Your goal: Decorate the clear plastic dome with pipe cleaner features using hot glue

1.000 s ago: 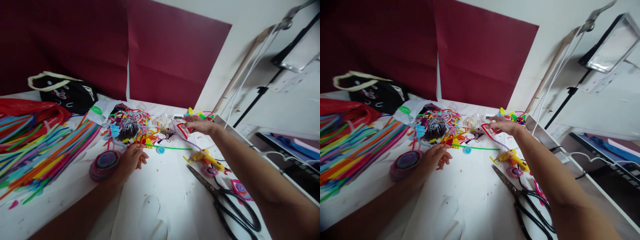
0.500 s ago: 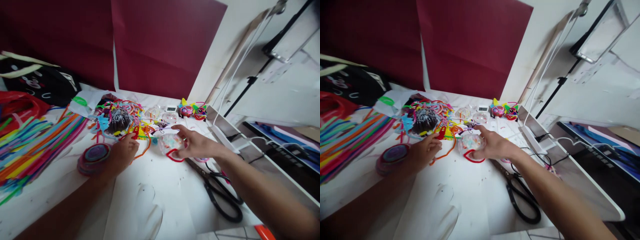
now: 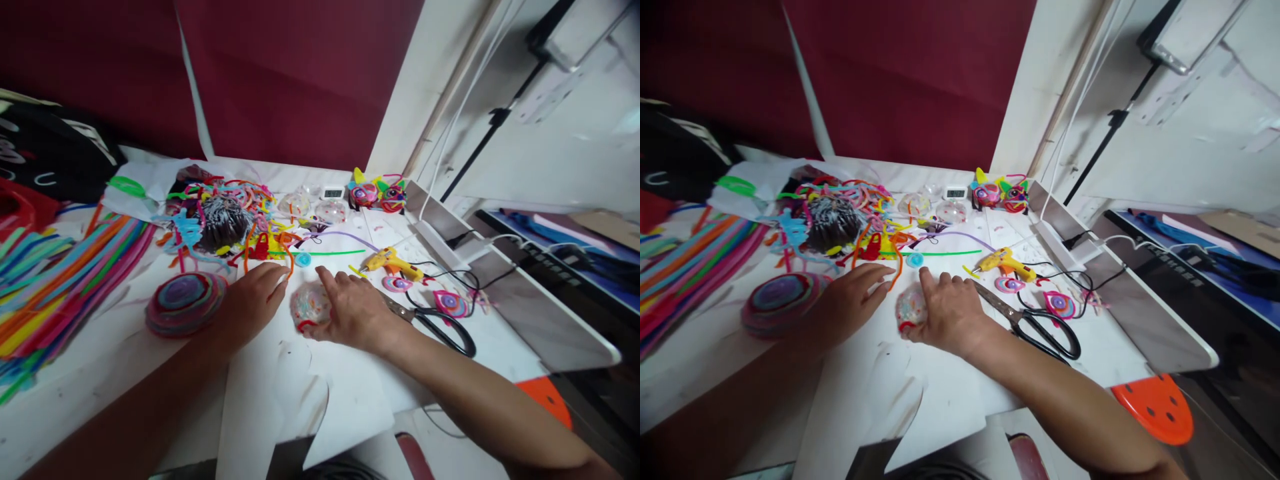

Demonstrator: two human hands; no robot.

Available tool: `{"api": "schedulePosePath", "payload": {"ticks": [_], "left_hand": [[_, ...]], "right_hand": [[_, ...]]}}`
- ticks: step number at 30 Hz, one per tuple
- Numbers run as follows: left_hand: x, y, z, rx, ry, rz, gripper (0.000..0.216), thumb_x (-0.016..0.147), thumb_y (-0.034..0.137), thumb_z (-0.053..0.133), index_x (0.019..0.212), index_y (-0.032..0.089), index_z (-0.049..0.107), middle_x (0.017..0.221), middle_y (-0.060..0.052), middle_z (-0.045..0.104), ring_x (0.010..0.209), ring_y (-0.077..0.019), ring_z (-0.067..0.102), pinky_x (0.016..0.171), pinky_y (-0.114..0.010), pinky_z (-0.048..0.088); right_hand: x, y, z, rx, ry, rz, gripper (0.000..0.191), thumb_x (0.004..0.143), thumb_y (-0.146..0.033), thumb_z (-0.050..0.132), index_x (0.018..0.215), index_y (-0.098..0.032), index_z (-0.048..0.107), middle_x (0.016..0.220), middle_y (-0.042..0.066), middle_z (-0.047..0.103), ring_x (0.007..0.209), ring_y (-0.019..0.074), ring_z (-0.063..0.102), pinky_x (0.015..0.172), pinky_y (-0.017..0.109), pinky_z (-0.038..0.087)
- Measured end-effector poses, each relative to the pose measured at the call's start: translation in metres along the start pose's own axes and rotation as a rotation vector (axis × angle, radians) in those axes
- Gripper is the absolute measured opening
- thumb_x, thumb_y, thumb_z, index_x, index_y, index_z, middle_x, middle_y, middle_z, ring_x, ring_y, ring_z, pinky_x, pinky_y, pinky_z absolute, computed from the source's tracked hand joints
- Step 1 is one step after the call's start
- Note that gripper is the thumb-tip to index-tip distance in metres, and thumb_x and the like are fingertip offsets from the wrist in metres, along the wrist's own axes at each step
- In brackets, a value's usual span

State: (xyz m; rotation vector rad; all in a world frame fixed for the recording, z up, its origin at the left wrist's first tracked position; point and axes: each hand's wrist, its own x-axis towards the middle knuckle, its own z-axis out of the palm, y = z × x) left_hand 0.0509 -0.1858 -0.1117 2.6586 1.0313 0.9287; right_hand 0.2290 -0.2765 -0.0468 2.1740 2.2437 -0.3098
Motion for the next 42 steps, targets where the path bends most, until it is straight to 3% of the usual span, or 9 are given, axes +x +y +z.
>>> {"api": "schedulePosePath", "payload": {"ticks": [3, 8, 12, 16, 25, 32, 42], "left_hand": [[-0.001, 0.0, 0.003, -0.027, -0.014, 0.026, 0.028, 0.092, 0.025, 0.044, 0.109, 0.017, 0.065, 0.11, -0.011, 0.068, 0.1, -0.0232, 0.064, 0.088, -0.033, 0.05], [-0.001, 0.007, 0.002, -0.1, -0.006, 0.043, 0.028, 0.093, 0.029, 0.046, 0.11, 0.015, 0.064, 0.111, -0.012, 0.068, 0.102, -0.0231, 0.064, 0.091, -0.033, 0.049], [-0.002, 0.017, 0.002, -0.189, -0.032, 0.077, 0.03, 0.093, 0.032, 0.048, 0.113, 0.015, 0.062, 0.112, -0.012, 0.066, 0.106, -0.0237, 0.062, 0.096, -0.035, 0.047], [-0.003, 0.02, 0.007, -0.239, -0.063, 0.121, 0.03, 0.092, 0.034, 0.049, 0.115, 0.017, 0.059, 0.115, -0.011, 0.063, 0.109, -0.0237, 0.06, 0.098, -0.035, 0.046], [-0.007, 0.017, 0.011, -0.199, -0.191, 0.118, 0.032, 0.095, 0.032, 0.046, 0.126, 0.021, 0.051, 0.126, -0.008, 0.057, 0.117, -0.0217, 0.054, 0.103, -0.034, 0.042], [-0.009, 0.02, 0.014, -0.266, -0.176, 0.026, 0.031, 0.096, 0.032, 0.045, 0.125, 0.024, 0.053, 0.128, -0.006, 0.058, 0.118, -0.0215, 0.054, 0.104, -0.033, 0.041], [-0.01, 0.012, 0.014, -0.174, -0.22, 0.044, 0.035, 0.096, 0.031, 0.044, 0.131, 0.027, 0.047, 0.131, -0.004, 0.056, 0.12, -0.0189, 0.054, 0.104, -0.028, 0.041]], "right_hand": [[-0.017, 0.013, -0.004, 0.13, 0.091, -0.014, 0.109, 0.062, -0.072, 0.069, 0.146, -0.012, 0.033, 0.124, 0.023, 0.059, 0.112, 0.041, 0.058, 0.092, 0.052, 0.047], [-0.073, 0.056, 0.002, 0.199, 0.402, -0.063, 0.053, 0.086, -0.052, 0.059, 0.128, -0.02, 0.054, 0.124, 0.014, 0.062, 0.111, 0.0313, 0.06, 0.09, 0.046, 0.051], [-0.115, 0.09, 0.029, 0.102, 0.607, 0.018, 0.027, 0.092, -0.032, 0.056, 0.117, -0.023, 0.059, 0.108, 0.011, 0.066, 0.096, 0.0255, 0.065, 0.081, 0.041, 0.055], [-0.142, 0.119, 0.062, -0.045, 0.715, 0.127, 0.024, 0.09, -0.028, 0.058, 0.114, -0.022, 0.06, 0.105, 0.011, 0.067, 0.094, 0.0263, 0.065, 0.081, 0.042, 0.055], [-0.153, 0.154, 0.095, -0.036, 0.707, 0.118, 0.022, 0.092, -0.027, 0.056, 0.112, -0.021, 0.061, 0.108, 0.01, 0.065, 0.095, 0.0238, 0.063, 0.08, 0.038, 0.056], [-0.149, 0.162, 0.097, 0.048, 0.711, 0.088, 0.019, 0.092, -0.022, 0.058, 0.111, -0.02, 0.062, 0.111, 0.01, 0.064, 0.099, 0.0233, 0.062, 0.085, 0.038, 0.054], [-0.14, 0.169, 0.089, 0.061, 0.718, 0.08, 0.02, 0.09, -0.018, 0.061, 0.11, -0.019, 0.062, 0.109, 0.01, 0.066, 0.097, 0.0225, 0.063, 0.084, 0.036, 0.053]]}}
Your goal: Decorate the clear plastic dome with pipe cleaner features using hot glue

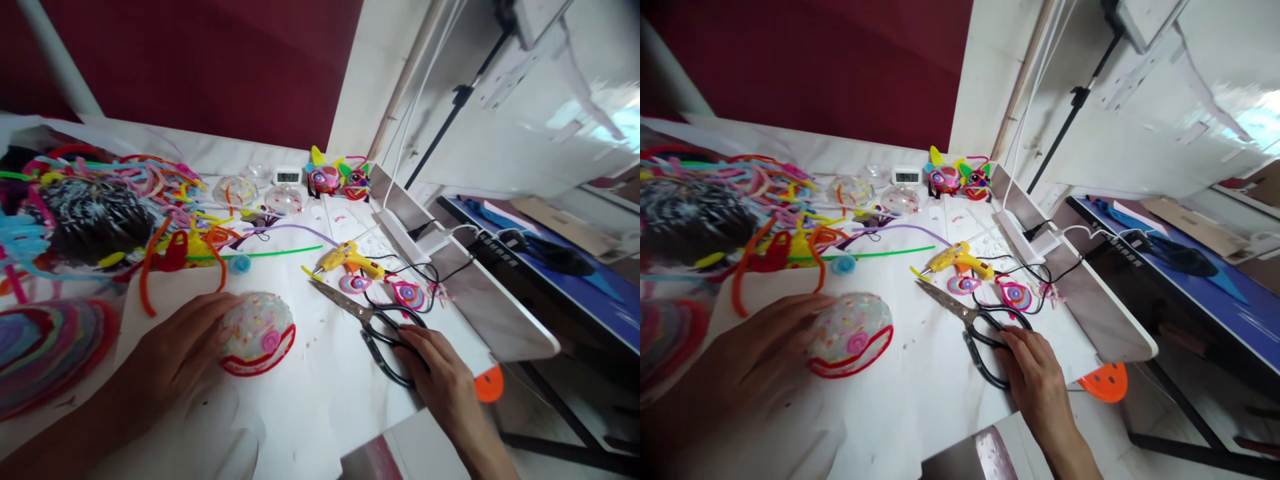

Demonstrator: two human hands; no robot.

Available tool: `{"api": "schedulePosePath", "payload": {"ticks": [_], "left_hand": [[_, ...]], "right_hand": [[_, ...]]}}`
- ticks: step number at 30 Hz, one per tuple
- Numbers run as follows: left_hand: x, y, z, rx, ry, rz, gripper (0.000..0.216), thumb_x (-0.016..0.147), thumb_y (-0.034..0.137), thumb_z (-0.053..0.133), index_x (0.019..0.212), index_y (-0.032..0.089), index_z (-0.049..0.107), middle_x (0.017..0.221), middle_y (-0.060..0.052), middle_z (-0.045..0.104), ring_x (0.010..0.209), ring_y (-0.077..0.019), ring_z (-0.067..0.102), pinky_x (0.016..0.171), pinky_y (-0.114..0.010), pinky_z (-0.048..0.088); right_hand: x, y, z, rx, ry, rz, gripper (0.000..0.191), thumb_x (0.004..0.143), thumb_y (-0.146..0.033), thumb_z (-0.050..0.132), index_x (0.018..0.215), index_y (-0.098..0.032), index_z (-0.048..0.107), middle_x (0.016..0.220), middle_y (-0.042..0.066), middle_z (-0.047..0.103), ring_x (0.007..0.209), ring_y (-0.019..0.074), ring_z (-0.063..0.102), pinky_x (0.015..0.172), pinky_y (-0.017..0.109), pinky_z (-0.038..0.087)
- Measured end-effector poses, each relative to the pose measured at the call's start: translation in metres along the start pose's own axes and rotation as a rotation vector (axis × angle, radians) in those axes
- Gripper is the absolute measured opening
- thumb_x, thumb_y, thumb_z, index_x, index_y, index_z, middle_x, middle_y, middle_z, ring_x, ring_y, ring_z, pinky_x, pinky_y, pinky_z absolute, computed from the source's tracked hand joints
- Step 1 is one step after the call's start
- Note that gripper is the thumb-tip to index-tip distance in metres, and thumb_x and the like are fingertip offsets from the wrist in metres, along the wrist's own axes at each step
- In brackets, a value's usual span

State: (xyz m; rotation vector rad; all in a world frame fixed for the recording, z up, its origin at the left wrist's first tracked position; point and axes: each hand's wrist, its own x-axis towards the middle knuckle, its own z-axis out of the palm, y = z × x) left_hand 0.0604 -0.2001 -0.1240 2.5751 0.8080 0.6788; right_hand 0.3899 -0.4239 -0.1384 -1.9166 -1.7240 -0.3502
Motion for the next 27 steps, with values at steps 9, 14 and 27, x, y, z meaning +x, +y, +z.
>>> {"api": "schedulePosePath", "payload": {"ticks": [9, 14, 27], "left_hand": [[0.0, 0.002, -0.003, -0.034, -0.018, -0.035, 0.034, 0.095, 0.031, 0.045, 0.129, 0.026, 0.047, 0.129, -0.004, 0.059, 0.116, -0.0191, 0.057, 0.1, -0.028, 0.045], [0.001, 0.006, -0.003, -0.102, -0.001, -0.058, 0.034, 0.096, 0.029, 0.044, 0.13, 0.026, 0.047, 0.126, -0.006, 0.059, 0.112, -0.021, 0.06, 0.097, -0.031, 0.047], [0.004, 0.011, -0.014, -0.131, -0.096, 0.031, 0.04, 0.095, 0.031, 0.047, 0.133, 0.02, 0.043, 0.133, -0.012, 0.052, 0.122, -0.0242, 0.051, 0.102, -0.037, 0.044]], "right_hand": [[0.007, 0.008, 0.009, -0.026, -0.01, -0.009, 0.024, 0.091, -0.019, 0.06, 0.114, -0.02, 0.061, 0.111, 0.009, 0.066, 0.099, 0.0226, 0.062, 0.085, 0.037, 0.052], [0.018, 0.002, 0.01, -0.079, 0.021, -0.011, 0.022, 0.091, -0.023, 0.06, 0.113, -0.018, 0.062, 0.105, 0.009, 0.068, 0.095, 0.0224, 0.064, 0.087, 0.037, 0.051], [0.042, -0.054, 0.007, 0.122, 0.027, -0.032, 0.023, 0.09, -0.02, 0.059, 0.113, -0.022, 0.062, 0.108, 0.011, 0.068, 0.097, 0.0247, 0.064, 0.084, 0.04, 0.053]]}}
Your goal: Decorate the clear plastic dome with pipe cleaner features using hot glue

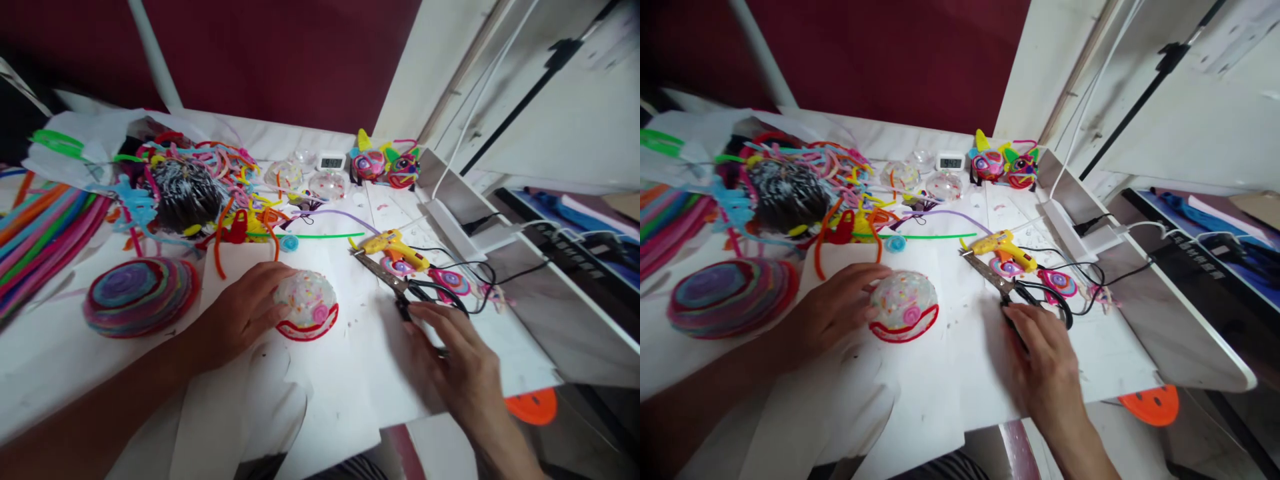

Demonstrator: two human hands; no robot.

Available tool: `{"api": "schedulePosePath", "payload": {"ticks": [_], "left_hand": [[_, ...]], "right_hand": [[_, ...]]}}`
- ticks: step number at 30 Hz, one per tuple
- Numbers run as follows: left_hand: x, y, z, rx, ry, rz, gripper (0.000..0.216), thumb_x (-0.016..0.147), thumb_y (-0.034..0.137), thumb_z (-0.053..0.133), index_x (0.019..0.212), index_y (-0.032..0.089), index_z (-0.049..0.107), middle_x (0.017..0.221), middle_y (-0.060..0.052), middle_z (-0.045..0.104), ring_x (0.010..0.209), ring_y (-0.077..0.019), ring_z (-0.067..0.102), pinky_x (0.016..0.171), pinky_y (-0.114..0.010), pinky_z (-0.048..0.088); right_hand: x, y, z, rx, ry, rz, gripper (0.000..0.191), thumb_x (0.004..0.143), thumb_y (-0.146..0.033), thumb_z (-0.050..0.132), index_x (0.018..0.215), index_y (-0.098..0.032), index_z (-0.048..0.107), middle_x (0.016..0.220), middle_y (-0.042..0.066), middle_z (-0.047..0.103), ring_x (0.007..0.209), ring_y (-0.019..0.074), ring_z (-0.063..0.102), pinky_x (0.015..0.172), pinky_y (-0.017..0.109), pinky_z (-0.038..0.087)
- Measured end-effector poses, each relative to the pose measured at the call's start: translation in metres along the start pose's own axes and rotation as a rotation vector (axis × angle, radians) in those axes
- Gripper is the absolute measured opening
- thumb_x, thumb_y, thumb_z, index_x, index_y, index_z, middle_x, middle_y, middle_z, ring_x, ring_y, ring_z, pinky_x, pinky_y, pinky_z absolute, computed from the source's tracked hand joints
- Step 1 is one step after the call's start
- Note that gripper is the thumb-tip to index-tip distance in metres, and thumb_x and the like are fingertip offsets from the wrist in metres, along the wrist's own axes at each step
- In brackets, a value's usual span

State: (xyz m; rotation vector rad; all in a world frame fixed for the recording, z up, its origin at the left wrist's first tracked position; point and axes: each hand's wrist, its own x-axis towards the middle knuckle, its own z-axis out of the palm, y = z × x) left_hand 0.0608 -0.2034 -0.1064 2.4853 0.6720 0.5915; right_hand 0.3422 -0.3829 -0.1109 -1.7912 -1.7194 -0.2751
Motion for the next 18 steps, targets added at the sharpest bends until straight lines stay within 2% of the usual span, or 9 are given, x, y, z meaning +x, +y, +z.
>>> {"api": "schedulePosePath", "payload": {"ticks": [2, 5, 9, 13, 18], "left_hand": [[0.0, -0.002, 0.0, 0.008, -0.02, 0.009, 0.044, 0.093, 0.034, 0.049, 0.134, 0.02, 0.042, 0.134, -0.013, 0.051, 0.125, -0.0257, 0.048, 0.104, -0.04, 0.043], [-0.001, -0.007, 0.003, -0.011, -0.016, 0.031, 0.051, 0.09, 0.04, 0.053, 0.135, 0.02, 0.041, 0.136, -0.014, 0.049, 0.127, -0.0276, 0.047, 0.105, -0.043, 0.042], [-0.003, -0.012, 0.006, -0.003, -0.012, 0.088, 0.057, 0.088, 0.041, 0.056, 0.138, 0.019, 0.039, 0.141, -0.015, 0.045, 0.131, -0.0278, 0.043, 0.109, -0.044, 0.037], [-0.003, -0.011, 0.005, 0.007, -0.016, 0.103, 0.054, 0.09, 0.037, 0.054, 0.138, 0.017, 0.039, 0.14, -0.015, 0.045, 0.13, -0.027, 0.043, 0.109, -0.044, 0.037], [-0.003, -0.007, 0.004, 0.003, -0.035, 0.082, 0.051, 0.091, 0.035, 0.052, 0.138, 0.017, 0.04, 0.139, -0.014, 0.046, 0.13, -0.0262, 0.044, 0.109, -0.043, 0.038]], "right_hand": [[0.008, -0.019, 0.005, 0.171, -0.107, 0.012, 0.024, 0.091, -0.022, 0.056, 0.115, -0.023, 0.061, 0.11, 0.012, 0.067, 0.101, 0.0248, 0.064, 0.084, 0.04, 0.054], [0.023, -0.042, 0.014, 0.31, -0.216, -0.022, 0.025, 0.092, -0.024, 0.056, 0.116, -0.021, 0.06, 0.112, 0.011, 0.067, 0.103, 0.0243, 0.064, 0.086, 0.04, 0.055], [0.042, -0.06, 0.023, 0.404, -0.266, -0.118, 0.025, 0.091, -0.022, 0.058, 0.115, -0.017, 0.06, 0.106, 0.011, 0.067, 0.099, 0.0229, 0.062, 0.086, 0.037, 0.053], [0.052, -0.072, 0.03, 0.407, -0.333, -0.055, 0.019, 0.091, -0.024, 0.059, 0.107, -0.016, 0.063, 0.092, 0.009, 0.064, 0.089, 0.0225, 0.06, 0.079, 0.036, 0.052], [0.053, -0.076, 0.043, 0.402, -0.315, 0.041, 0.011, 0.086, -0.023, 0.064, 0.096, -0.017, 0.064, 0.087, 0.007, 0.063, 0.085, 0.0216, 0.059, 0.075, 0.034, 0.05]]}}
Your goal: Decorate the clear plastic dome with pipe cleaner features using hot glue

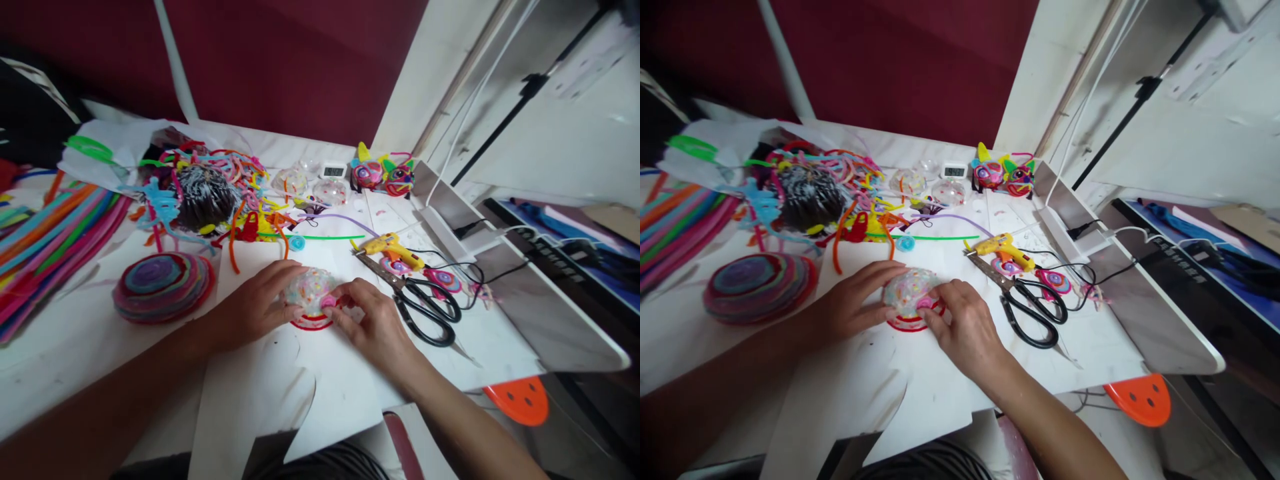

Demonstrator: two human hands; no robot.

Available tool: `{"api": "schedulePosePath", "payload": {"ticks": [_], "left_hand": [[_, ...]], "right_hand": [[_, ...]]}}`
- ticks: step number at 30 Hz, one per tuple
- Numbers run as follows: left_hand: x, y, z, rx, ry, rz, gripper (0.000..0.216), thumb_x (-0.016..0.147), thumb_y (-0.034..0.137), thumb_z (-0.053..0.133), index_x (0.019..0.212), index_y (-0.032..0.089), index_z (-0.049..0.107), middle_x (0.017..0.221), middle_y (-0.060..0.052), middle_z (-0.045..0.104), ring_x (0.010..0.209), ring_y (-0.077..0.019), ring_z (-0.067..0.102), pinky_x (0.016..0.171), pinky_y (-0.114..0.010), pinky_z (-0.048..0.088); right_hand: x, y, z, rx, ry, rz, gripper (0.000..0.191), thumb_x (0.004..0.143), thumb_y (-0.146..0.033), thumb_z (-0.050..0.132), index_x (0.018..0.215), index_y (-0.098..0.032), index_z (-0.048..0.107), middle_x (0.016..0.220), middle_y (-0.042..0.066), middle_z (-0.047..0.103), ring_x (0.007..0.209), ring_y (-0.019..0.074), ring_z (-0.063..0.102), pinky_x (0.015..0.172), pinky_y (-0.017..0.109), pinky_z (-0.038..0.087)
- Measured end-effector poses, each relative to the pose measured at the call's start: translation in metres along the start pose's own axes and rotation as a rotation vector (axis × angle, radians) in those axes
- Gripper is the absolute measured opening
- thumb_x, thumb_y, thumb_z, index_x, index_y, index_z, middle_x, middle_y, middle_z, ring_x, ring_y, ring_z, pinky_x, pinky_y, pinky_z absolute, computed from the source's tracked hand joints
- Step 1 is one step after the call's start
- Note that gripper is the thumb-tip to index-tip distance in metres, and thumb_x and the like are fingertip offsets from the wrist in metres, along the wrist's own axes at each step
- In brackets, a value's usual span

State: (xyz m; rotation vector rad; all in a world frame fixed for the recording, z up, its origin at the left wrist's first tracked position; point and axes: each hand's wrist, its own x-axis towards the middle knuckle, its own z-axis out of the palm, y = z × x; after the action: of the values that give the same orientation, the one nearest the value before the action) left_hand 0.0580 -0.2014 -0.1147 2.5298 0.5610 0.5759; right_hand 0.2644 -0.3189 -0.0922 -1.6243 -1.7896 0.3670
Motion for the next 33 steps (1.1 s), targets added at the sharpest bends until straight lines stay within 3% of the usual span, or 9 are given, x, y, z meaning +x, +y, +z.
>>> {"api": "schedulePosePath", "payload": {"ticks": [6, 12, 19, 23, 30, 33], "left_hand": [[-0.002, -0.003, 0.004, -0.006, 0.015, -0.011, 0.052, 0.091, 0.035, 0.054, 0.137, 0.015, 0.04, 0.139, -0.015, 0.046, 0.131, -0.0254, 0.042, 0.111, -0.041, 0.036], [-0.001, -0.002, 0.002, -0.006, 0.026, -0.01, 0.049, 0.092, 0.036, 0.052, 0.136, 0.016, 0.043, 0.137, -0.014, 0.048, 0.128, -0.0259, 0.045, 0.108, -0.042, 0.039], [0.001, 0.004, -0.003, -0.007, 0.083, -0.004, 0.04, 0.094, 0.032, 0.05, 0.13, 0.015, 0.049, 0.128, -0.011, 0.056, 0.12, -0.0213, 0.052, 0.104, -0.034, 0.042], [0.002, 0.005, -0.004, -0.011, 0.132, -0.01, 0.036, 0.094, 0.031, 0.048, 0.125, 0.016, 0.055, 0.123, -0.011, 0.059, 0.115, -0.021, 0.056, 0.1, -0.033, 0.046], [0.002, 0.03, -0.013, -0.083, 0.341, -0.072, 0.019, 0.091, 0.028, 0.053, 0.101, 0.018, 0.066, 0.095, -0.006, 0.067, 0.089, -0.0166, 0.062, 0.079, -0.027, 0.05], [0.005, 0.044, -0.014, -0.222, 0.298, -0.141, 0.017, 0.09, 0.029, 0.057, 0.096, 0.019, 0.068, 0.086, -0.002, 0.067, 0.073, -0.0125, 0.061, 0.065, -0.022, 0.047]], "right_hand": [[0.003, -0.002, 0.001, 0.14, -0.005, 0.045, 0.004, 0.084, -0.02, 0.064, 0.084, -0.017, 0.065, 0.077, 0.004, 0.063, 0.07, 0.0156, 0.057, 0.064, 0.027, 0.046], [0.023, -0.002, -0.007, 0.388, -0.115, 0.195, 0.019, 0.086, -0.033, 0.063, 0.085, -0.016, 0.068, 0.069, 0.001, 0.063, 0.059, 0.0117, 0.051, 0.054, 0.023, 0.04], [0.048, 0.008, -0.001, 0.301, -0.19, 0.2, 0.022, 0.084, -0.035, 0.062, 0.077, -0.015, 0.066, 0.062, -0.001, 0.056, 0.053, 0.0097, 0.043, 0.049, 0.022, 0.033], [0.05, 0.007, 0.0, 0.378, -0.183, 0.214, 0.026, 0.082, -0.039, 0.064, 0.071, -0.015, 0.062, 0.059, -0.003, 0.052, 0.052, 0.0089, 0.04, 0.048, 0.022, 0.032], [0.041, -0.007, -0.005, 0.641, -0.149, 0.258, 0.037, 0.078, -0.051, 0.067, 0.07, -0.016, 0.058, 0.057, -0.005, 0.045, 0.051, 0.0079, 0.034, 0.046, 0.022, 0.027], [0.04, -0.014, -0.007, 0.734, -0.177, 0.271, 0.038, 0.074, -0.051, 0.071, 0.07, -0.016, 0.059, 0.057, -0.005, 0.046, 0.052, 0.0078, 0.035, 0.047, 0.022, 0.028]]}}
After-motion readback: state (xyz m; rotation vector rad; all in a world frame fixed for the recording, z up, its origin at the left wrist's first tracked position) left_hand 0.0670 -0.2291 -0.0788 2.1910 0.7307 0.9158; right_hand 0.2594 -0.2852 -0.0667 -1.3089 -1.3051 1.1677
